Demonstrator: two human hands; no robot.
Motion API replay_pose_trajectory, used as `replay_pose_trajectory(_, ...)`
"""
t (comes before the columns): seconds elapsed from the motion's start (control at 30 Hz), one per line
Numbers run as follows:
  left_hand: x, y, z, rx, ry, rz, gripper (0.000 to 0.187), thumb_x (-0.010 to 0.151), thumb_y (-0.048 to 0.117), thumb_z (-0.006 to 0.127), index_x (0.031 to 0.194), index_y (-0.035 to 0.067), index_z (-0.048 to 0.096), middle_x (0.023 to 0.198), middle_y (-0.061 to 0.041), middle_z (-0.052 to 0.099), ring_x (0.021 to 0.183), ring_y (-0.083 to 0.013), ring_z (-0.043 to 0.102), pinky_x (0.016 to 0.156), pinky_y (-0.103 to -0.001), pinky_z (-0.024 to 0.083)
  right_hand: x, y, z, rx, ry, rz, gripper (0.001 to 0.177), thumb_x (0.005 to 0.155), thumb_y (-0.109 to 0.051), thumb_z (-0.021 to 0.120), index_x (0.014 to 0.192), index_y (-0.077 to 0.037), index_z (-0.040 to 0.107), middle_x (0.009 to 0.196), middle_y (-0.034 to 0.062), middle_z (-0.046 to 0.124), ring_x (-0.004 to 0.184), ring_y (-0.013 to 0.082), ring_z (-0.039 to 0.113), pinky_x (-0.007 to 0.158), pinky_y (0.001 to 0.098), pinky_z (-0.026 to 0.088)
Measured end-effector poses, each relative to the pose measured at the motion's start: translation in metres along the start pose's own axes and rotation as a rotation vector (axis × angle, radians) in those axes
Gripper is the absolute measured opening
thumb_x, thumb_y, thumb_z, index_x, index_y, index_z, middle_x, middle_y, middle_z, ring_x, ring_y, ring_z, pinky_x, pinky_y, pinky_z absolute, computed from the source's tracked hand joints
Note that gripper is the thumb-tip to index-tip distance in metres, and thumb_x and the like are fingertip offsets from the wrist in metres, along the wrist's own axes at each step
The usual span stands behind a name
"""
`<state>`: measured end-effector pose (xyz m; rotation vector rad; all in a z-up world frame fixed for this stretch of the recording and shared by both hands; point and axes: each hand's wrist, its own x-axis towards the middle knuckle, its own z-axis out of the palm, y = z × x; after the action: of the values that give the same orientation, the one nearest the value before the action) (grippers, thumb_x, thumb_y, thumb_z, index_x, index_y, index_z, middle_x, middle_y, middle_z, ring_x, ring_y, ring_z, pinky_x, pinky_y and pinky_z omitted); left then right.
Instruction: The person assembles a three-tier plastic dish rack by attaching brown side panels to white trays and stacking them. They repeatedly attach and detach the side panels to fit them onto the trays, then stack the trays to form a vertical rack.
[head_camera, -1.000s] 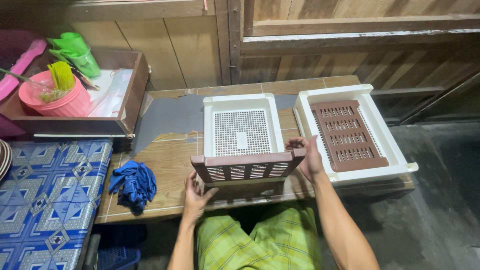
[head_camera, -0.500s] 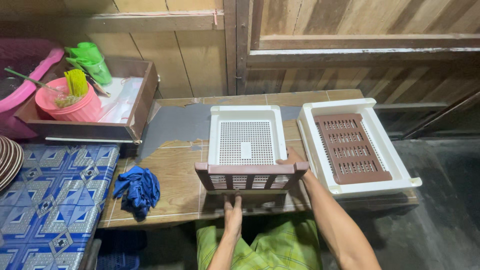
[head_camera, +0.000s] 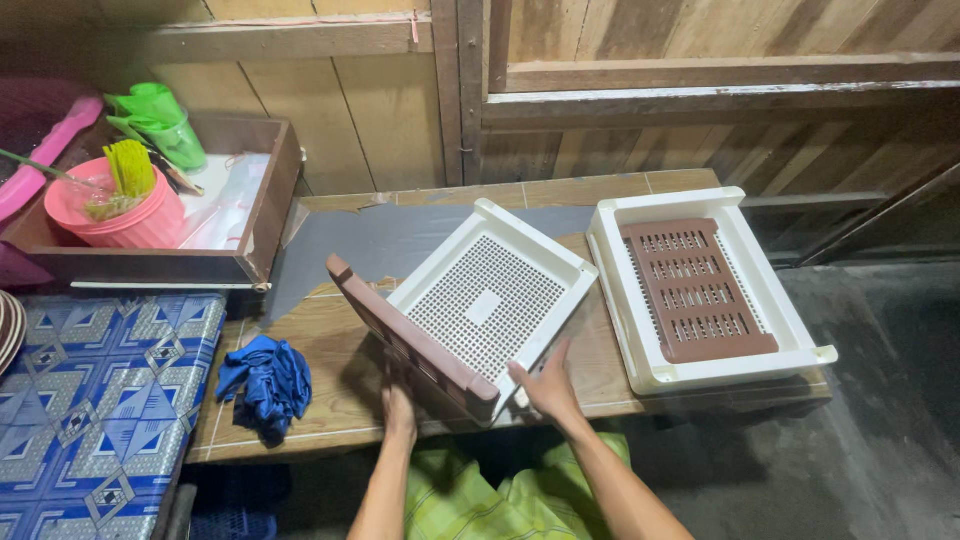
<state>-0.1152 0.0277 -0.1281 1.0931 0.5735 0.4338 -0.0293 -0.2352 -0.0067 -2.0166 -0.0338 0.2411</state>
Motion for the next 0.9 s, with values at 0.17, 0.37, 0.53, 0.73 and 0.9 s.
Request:
replay_pose_trajectory(0.17, -0.083, -0.020, 0.026, 0.194, 0.035, 0.030, 0.080, 0.094, 0.028, 0.057, 0.160, 0.002, 0.019, 0.163, -0.020, 0.031, 0.149, -0.0324, 0.033, 0.120, -0.041, 0.028, 0.033, -0.010, -0.044, -0.511, 0.048, -0.283, 0.082, 0.082, -0.004, 0.065, 0.156, -0.004, 0.028, 0.157, 0.0288, 0.036, 0.142, 0.0441, 0.038, 0.117, 0.0470, 0.035)
replay_pose_trajectory(0.37, -0.151, -0.024, 0.092, 0.944, 0.025, 0.470, 0.103, 0.080, 0.041, 0.086, 0.147, -0.011, 0.027, 0.152, -0.035, 0.032, 0.143, -0.0462, 0.032, 0.118, -0.045, 0.026, 0.099, -0.001, -0.068, -0.934, -0.239, -0.628, 0.054, 0.082, -0.009, 0.071, 0.133, -0.022, 0.061, 0.156, 0.0120, 0.043, 0.144, 0.0494, 0.028, 0.116, 0.0559, 0.023)
replay_pose_trajectory(0.53, -0.144, -0.018, 0.082, 0.795, 0.043, 0.419, 0.077, 0.082, 0.034, 0.081, 0.142, 0.002, 0.047, 0.146, -0.026, 0.052, 0.135, -0.0415, 0.045, 0.115, -0.042, 0.034, 0.099, -0.011, -0.066, -1.033, -0.334, -0.555, 0.041, 0.080, -0.015, 0.075, 0.120, -0.022, 0.071, 0.135, -0.0028, 0.064, 0.142, 0.0326, 0.042, 0.124, 0.0553, 0.021)
replay_pose_trajectory(0.73, -0.085, -0.034, -0.005, 1.250, -0.345, 0.532, 0.054, 0.098, 0.010, 0.045, 0.145, 0.035, 0.051, 0.132, -0.018, 0.064, 0.119, -0.0322, 0.062, 0.109, -0.042, 0.041, 0.048, -0.013, -0.048, -0.920, -0.282, -0.538, 0.050, 0.074, -0.032, 0.083, 0.121, -0.019, 0.070, 0.122, 0.0009, 0.068, 0.117, 0.0280, 0.054, 0.114, 0.0537, 0.029)
replay_pose_trajectory(0.9, -0.041, 0.001, -0.051, 1.270, -0.449, 0.485, 0.050, 0.090, 0.002, 0.052, 0.130, 0.026, 0.068, 0.110, -0.018, 0.072, 0.093, -0.0300, 0.069, 0.085, -0.043, 0.051, 0.014, -0.013, -0.027, -0.843, -0.130, -0.646, 0.042, 0.075, -0.044, 0.081, 0.107, -0.017, 0.073, 0.106, 0.0025, 0.069, 0.103, 0.0264, 0.055, 0.101, 0.0470, 0.040)
